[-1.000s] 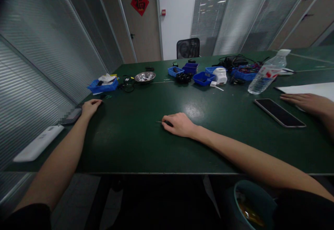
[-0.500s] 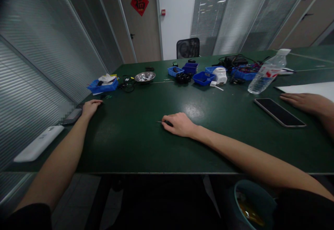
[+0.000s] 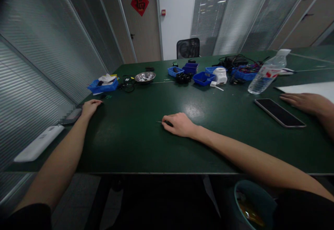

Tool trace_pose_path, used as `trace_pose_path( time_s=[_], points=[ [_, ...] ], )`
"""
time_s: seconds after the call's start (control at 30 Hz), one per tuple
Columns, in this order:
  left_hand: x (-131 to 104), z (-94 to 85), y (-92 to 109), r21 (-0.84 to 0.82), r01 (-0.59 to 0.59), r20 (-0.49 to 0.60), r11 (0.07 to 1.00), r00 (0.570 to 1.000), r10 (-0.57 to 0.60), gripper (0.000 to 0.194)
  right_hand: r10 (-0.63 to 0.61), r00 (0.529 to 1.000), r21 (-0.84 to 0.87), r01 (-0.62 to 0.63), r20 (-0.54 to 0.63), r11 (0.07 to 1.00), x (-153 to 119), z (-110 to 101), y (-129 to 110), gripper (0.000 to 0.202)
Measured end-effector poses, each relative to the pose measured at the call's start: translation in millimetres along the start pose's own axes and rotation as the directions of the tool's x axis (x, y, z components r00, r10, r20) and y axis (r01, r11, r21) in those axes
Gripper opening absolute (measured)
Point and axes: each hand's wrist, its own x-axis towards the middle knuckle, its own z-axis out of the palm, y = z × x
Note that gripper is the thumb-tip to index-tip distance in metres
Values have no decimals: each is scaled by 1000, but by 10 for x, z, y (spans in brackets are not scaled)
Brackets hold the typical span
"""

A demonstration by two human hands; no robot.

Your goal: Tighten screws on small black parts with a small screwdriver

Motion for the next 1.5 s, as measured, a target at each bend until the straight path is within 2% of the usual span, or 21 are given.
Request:
trace_pose_path(
  time_s=[0.3, 0.5, 0.63, 0.77, 0.97, 1.1, 1.27, 1.5],
  points=[
    [-13, -1, -25, -13, 27, -55, 1000, 998, -27, 24, 6, 1000, 3, -6, 18, 1000, 0, -16, -12, 28],
    [-162, -48, 85, 125, -138, -90, 983, 985, 149, 21, -3, 1000, 18, 2, 20, 1000, 1, -16, -11, 27],
    [-198, -66, 141, 214, -183, -67, 960, 977, 201, 17, 2, 1000, 18, -2, 21, 1000, 5, -24, -19, 28],
    [-193, -71, 171, 287, -200, -35, 937, 975, 219, 16, 1, 1000, 12, -2, 20, 1000, 4, -28, -23, 28],
    [-227, -68, 202, 335, -207, -15, 919, 974, 225, 33, 0, 1000, -2, 0, 9, 1000, 3, 8, 4, 29],
    [-259, -84, 225, 335, -185, -9, 924, 980, 199, 37, 0, 1000, -3, 0, 6, 1000, 6, 20, 11, 27],
    [-288, -105, 248, 331, -162, -22, 930, 984, 179, 37, 2, 1000, 16, -2, 2, 1000, 7, 6, 3, 26],
    [-311, -108, 268, 320, -209, -4, 924, 975, 222, 32, -5, 1000, 14, 5, -7, 1000, 7, 4, -1, 28]
  ],
)
